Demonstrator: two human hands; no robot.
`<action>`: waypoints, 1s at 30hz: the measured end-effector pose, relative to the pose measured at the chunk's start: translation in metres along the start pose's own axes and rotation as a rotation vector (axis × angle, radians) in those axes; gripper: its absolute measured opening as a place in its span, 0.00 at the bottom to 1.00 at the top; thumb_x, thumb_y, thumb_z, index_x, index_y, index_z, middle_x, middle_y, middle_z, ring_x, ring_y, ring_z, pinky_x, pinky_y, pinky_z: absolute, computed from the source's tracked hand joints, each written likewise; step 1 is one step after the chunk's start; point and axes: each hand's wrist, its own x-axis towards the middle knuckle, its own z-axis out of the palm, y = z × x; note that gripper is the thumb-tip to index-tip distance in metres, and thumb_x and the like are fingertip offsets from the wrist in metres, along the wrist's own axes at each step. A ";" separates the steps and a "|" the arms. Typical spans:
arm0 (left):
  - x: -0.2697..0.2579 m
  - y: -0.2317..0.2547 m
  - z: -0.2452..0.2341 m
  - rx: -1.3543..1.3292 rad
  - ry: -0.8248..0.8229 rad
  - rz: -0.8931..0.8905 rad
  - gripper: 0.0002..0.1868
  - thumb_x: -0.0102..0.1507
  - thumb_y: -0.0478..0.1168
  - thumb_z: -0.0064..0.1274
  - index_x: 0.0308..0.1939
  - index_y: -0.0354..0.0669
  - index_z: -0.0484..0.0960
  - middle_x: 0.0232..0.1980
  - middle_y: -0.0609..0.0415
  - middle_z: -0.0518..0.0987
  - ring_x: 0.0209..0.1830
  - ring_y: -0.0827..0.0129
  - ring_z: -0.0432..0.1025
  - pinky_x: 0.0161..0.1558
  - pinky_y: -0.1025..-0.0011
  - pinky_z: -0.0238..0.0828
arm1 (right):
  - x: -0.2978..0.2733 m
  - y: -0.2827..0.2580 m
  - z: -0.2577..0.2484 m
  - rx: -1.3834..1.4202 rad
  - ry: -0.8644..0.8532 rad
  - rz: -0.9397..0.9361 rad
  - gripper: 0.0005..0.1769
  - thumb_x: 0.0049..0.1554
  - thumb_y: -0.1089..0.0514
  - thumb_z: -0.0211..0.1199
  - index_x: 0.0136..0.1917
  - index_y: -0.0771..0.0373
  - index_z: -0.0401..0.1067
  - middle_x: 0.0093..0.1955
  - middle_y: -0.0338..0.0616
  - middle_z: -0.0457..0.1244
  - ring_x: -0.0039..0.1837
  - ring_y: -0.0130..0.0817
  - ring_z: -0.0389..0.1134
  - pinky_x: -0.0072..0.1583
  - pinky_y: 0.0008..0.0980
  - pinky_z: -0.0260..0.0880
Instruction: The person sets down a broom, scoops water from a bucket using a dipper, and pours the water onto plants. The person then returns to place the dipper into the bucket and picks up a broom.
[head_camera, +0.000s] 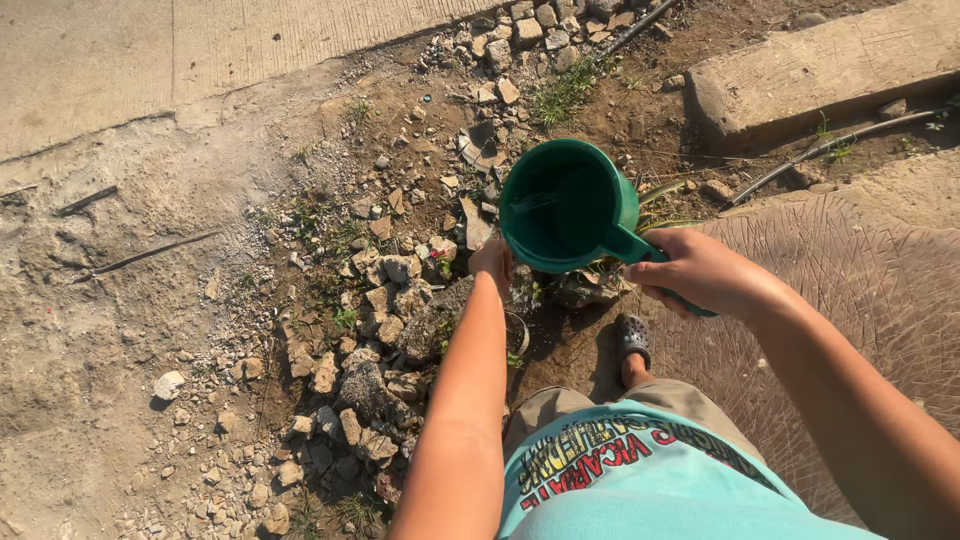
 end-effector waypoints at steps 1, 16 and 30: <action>0.003 -0.005 0.023 -0.013 -0.074 -0.023 0.06 0.60 0.31 0.45 0.30 0.45 0.68 0.26 0.58 0.61 0.18 0.72 0.48 0.20 0.67 0.46 | 0.000 0.000 -0.013 -0.007 0.000 -0.006 0.12 0.58 0.54 0.64 0.44 0.68 0.72 0.26 0.40 0.61 0.24 0.28 0.60 0.27 0.31 0.58; 0.089 -0.094 0.229 -0.525 -0.511 -0.105 0.13 0.69 0.42 0.44 0.48 0.35 0.78 0.45 0.50 0.79 0.42 0.63 0.73 0.47 0.64 0.71 | 0.008 0.019 -0.172 -0.181 0.149 0.051 0.15 0.60 0.50 0.65 0.41 0.64 0.70 0.24 0.41 0.58 0.25 0.29 0.57 0.29 0.34 0.55; 0.048 -0.055 0.259 -0.161 -0.291 -0.116 0.16 0.70 0.54 0.41 0.52 0.51 0.74 0.45 0.57 0.75 0.33 0.71 0.70 0.34 0.69 0.69 | 0.023 0.025 -0.211 -0.226 0.146 0.057 0.15 0.60 0.49 0.67 0.42 0.62 0.71 0.24 0.39 0.60 0.26 0.27 0.59 0.29 0.32 0.56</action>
